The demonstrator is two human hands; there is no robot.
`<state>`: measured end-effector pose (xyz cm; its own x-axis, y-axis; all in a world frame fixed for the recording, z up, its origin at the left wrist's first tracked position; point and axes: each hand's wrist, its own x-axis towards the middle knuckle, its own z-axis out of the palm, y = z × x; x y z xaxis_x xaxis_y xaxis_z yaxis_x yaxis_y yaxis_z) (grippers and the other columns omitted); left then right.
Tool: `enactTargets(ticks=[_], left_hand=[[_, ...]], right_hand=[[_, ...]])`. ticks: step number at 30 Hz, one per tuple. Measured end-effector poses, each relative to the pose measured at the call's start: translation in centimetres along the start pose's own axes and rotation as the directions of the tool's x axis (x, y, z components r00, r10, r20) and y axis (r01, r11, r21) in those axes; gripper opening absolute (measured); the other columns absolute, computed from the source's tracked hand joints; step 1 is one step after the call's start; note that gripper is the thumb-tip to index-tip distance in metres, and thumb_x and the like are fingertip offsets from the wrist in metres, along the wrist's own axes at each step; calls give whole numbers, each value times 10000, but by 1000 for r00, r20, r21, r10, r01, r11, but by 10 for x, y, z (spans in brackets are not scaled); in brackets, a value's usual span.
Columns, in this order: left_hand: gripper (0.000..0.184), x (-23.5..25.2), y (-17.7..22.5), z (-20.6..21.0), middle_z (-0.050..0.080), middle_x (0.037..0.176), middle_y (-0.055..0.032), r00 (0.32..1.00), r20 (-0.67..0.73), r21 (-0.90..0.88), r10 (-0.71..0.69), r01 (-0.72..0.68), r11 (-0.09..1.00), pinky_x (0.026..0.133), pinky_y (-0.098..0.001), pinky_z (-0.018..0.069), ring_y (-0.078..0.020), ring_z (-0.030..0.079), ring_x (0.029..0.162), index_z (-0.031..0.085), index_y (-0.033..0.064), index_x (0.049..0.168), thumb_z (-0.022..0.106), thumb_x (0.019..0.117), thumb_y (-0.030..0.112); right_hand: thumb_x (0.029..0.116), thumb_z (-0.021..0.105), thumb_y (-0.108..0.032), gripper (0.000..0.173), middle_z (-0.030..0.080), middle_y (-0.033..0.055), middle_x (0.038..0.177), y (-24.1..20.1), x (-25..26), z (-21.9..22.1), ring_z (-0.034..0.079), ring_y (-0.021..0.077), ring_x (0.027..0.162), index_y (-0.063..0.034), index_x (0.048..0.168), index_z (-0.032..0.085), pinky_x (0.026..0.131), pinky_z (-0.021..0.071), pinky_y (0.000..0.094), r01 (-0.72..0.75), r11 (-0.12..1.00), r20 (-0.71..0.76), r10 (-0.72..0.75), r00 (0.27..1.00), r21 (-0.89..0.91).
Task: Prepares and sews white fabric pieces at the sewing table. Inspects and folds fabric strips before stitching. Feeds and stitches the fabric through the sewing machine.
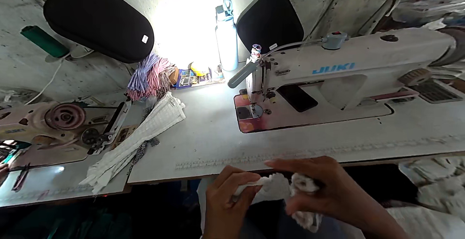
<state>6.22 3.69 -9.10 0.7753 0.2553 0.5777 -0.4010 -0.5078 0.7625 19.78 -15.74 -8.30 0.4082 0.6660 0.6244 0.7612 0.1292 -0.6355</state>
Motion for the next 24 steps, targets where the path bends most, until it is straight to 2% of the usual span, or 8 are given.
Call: enactTargets(ticks=[6, 10, 12, 15, 17, 20, 22, 24], left_hand=[[146, -4, -7, -1, 626, 753, 33, 999, -1, 106, 48, -47, 993, 685, -93, 440, 29, 548, 733, 799, 122, 961, 760, 904, 251], [103, -7, -7, -19, 671, 806, 67, 995, -23, 63, -94, 95, 994, 712, -87, 490, 57, 593, 778, 772, 128, 906, 764, 892, 229], [49, -9, -7, -41, 687, 882, 130, 982, -55, -10, -180, 180, 984, 772, -116, 531, 62, 627, 849, 758, 202, 932, 743, 914, 246], [49, -23, -10, -84, 686, 935, 185, 963, -125, -53, -240, 236, 970, 802, -137, 541, 59, 637, 884, 756, 306, 965, 729, 926, 313], [52, -39, -11, -111, 690, 915, 177, 945, -170, -41, -280, 277, 960, 771, -142, 546, 48, 643, 856, 755, 313, 963, 737, 918, 331], [40, -63, 0, -146, 682, 896, 180, 910, -248, 112, -334, 369, 923, 749, -142, 554, 54, 644, 827, 742, 292, 965, 731, 927, 295], [79, -72, 13, -165, 678, 986, 89, 899, -336, 379, -281, 402, 834, 837, -180, 551, 25, 639, 936, 710, 154, 973, 702, 943, 226], [305, -74, 29, -176, 592, 1327, -202, 935, -288, 612, -207, 345, 711, 1063, -344, 447, -183, 537, 1276, 680, -28, 1092, 669, 969, 251]], right_hand=[[990, 634, -241, 184, 653, 16, 687, 0, 5, 11, 586, 32, 633, -97, 888, 689, 581, 436, 138, 90, 984, -8, -92, 996, -151], [1010, 631, -311, 240, 722, -12, 836, 7, 7, 8, 619, -56, 722, -90, 1023, 723, 653, 488, 83, -3, 998, -4, 3, 1000, 64], [971, 657, -420, 296, 718, -116, 954, 12, 10, -5, 614, -122, 812, -163, 1107, 712, 715, 511, 66, -114, 965, 0, 117, 993, 237], [876, 775, -348, 227, 714, -198, 984, 16, 15, -8, 656, -93, 864, -248, 1069, 712, 747, 557, 103, -230, 866, -61, 286, 956, 444], [869, 785, -226, 228, 725, -162, 967, 16, 17, 5, 669, -77, 839, -188, 1080, 708, 730, 568, 115, -251, 852, -62, 313, 948, 459], [920, 728, -200, 217, 737, -14, 924, 4, 27, 46, 643, -67, 779, -38, 1064, 718, 697, 515, 81, -169, 967, -49, 182, 982, 191], [983, 662, -244, 212, 692, 65, 904, -4, 42, 78, 635, 58, 795, -69, 1057, 755, 714, 519, 145, -5, 1000, -35, 4, 999, -15], [993, 647, -242, 198, 659, 84, 852, -17, 60, 109, 643, 154, 757, -110, 1062, 777, 668, 546, 246, 110, 993, 9, -110, 994, -42]])
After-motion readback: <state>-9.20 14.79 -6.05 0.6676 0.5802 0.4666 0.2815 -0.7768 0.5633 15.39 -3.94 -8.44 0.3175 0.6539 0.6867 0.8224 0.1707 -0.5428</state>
